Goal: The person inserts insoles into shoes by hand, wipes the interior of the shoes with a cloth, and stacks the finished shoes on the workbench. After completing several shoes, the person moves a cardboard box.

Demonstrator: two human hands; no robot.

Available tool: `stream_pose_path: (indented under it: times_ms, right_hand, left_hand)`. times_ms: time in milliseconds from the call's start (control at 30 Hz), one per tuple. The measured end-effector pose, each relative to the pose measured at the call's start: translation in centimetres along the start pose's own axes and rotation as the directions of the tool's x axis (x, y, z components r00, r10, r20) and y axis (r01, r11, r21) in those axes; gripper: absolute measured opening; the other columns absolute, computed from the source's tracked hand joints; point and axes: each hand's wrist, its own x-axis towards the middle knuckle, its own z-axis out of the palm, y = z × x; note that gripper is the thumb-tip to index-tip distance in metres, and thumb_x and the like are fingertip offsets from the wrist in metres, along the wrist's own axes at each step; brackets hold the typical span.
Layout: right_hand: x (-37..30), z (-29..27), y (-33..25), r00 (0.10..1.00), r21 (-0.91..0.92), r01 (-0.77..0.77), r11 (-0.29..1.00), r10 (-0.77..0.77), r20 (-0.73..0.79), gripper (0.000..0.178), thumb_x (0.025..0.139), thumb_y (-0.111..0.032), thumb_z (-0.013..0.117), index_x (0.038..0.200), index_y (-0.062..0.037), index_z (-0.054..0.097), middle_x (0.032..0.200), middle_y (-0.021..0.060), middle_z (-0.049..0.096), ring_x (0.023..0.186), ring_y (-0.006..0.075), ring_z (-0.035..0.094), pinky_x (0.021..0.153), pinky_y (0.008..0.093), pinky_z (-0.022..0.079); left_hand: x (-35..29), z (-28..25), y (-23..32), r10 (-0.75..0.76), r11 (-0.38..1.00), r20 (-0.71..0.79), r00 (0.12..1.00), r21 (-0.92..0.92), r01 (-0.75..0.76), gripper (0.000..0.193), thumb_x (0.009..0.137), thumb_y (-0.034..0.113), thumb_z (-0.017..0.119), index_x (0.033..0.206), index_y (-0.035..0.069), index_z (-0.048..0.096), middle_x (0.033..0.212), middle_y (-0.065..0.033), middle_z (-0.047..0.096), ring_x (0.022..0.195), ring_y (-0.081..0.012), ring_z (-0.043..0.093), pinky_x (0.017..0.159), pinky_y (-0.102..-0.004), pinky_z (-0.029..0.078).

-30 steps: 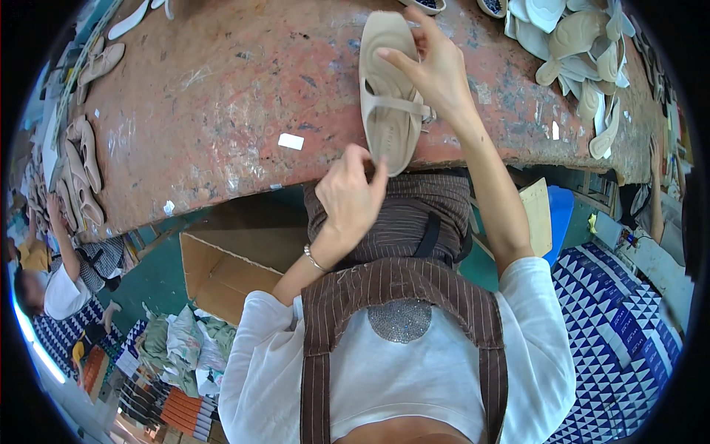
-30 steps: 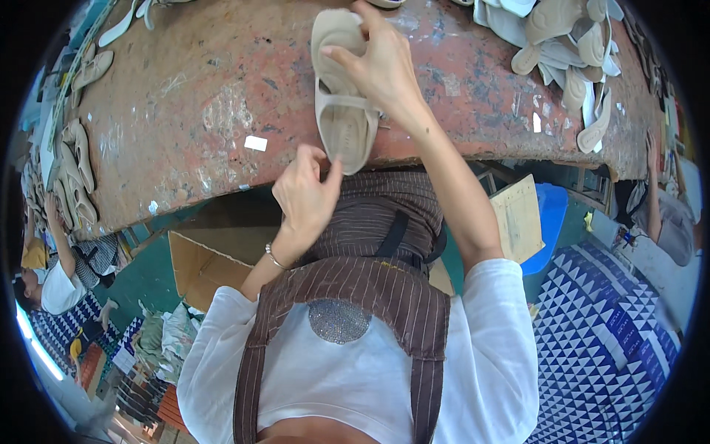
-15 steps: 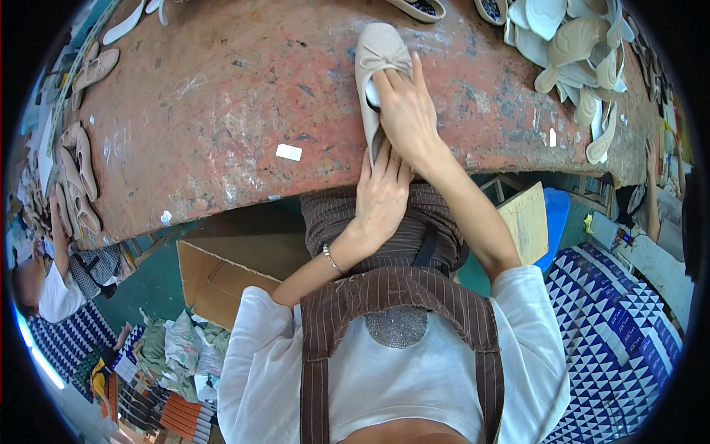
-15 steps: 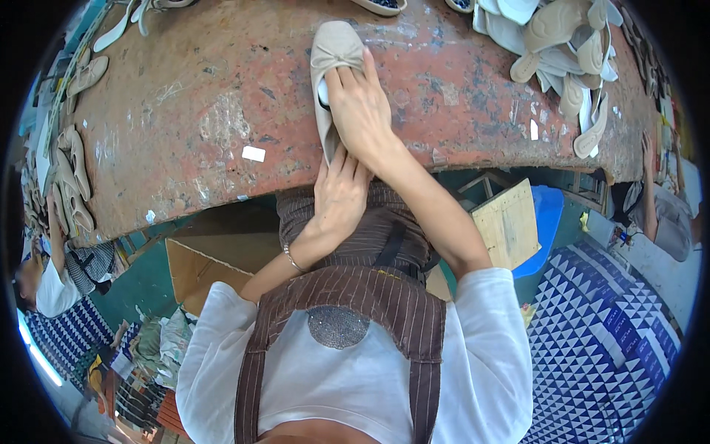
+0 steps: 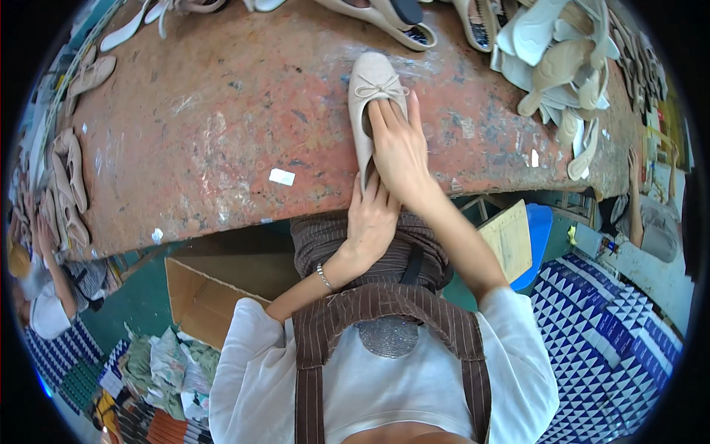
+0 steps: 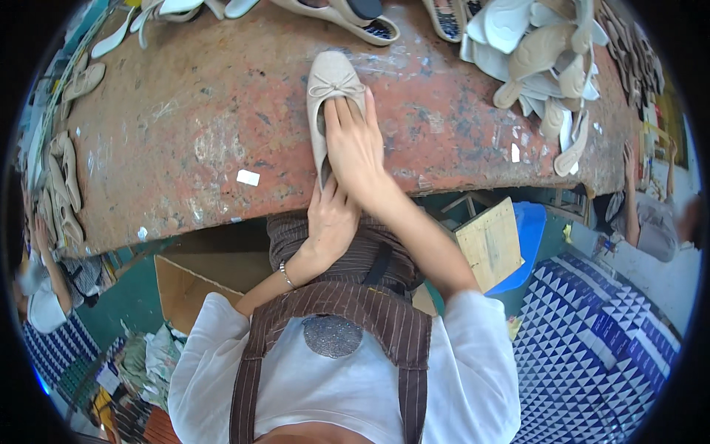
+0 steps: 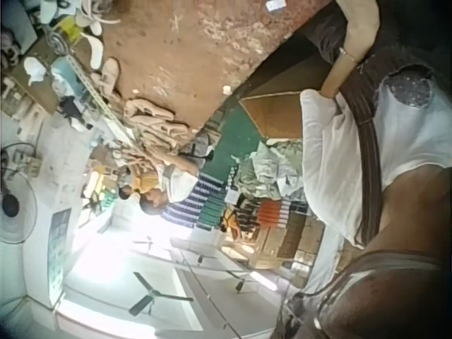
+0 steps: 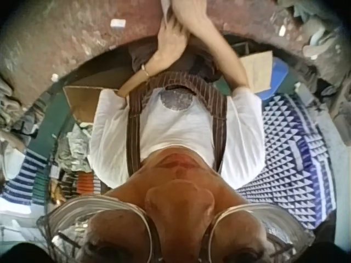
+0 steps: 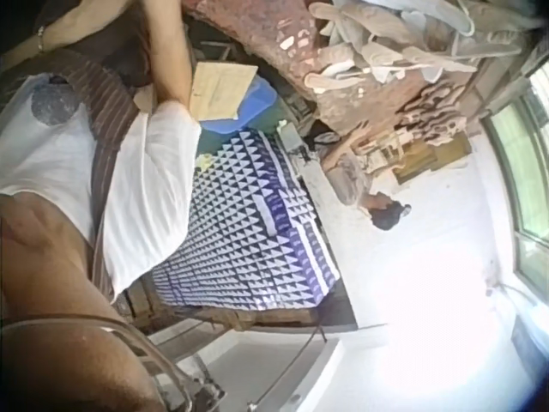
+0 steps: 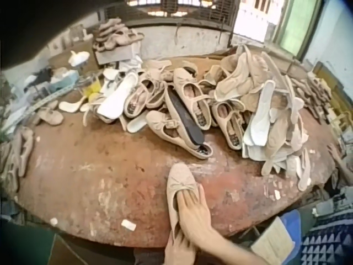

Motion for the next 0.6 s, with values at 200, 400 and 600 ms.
stream_pose_path:
  times_ms: [200, 400, 600]
  right_hand:
    - [0.6, 3.7, -0.1, 0.967, -0.243, 0.004, 0.97, -0.066, -0.248, 0.036, 0.087, -0.012, 0.049, 0.117, 0.0032, 0.062, 0.112, 0.0205, 0.065, 0.117, 0.0333, 0.059, 0.12, 0.0591, 0.011]
    - [2.7, 1.5, 2.1, 0.965, -0.168, 0.262, 0.95, -0.256, 0.054, 0.024, 0.079, -0.009, 0.062, 0.099, -0.0005, 0.071, 0.1, 0.0155, 0.069, 0.105, 0.0331, 0.066, 0.111, 0.0742, 0.011]
    - [4.1, -15.1, 10.6, 0.798, 0.464, -0.325, 0.824, 0.502, -0.334, 0.021, 0.085, -0.004, 0.062, 0.101, -0.0027, 0.075, 0.101, 0.0135, 0.074, 0.092, 0.0223, 0.072, 0.083, 0.0338, 0.054]
  left_hand:
    - [-0.3, 0.5, 0.0, 0.004, 0.997, -0.082, 0.997, -0.081, -0.01, 0.035, 0.08, 0.012, 0.068, 0.112, -0.003, 0.065, 0.111, -0.0173, 0.064, 0.116, -0.0364, 0.055, 0.098, -0.0541, 0.044]
    - [0.6, -1.8, -0.2, -0.05, 0.979, -0.092, 0.995, -0.2, 0.03, 0.041, 0.086, 0.007, 0.064, 0.125, -0.007, 0.06, 0.134, -0.0244, 0.057, 0.13, -0.0412, 0.049, 0.105, -0.0492, 0.042]
    - [-4.5, -9.5, -13.3, -0.234, 0.966, -0.307, 0.922, 0.03, 0.255, 0.044, 0.101, 0.018, 0.048, 0.134, -0.01, 0.05, 0.141, -0.0318, 0.048, 0.13, -0.0481, 0.046, 0.112, -0.0548, 0.033]
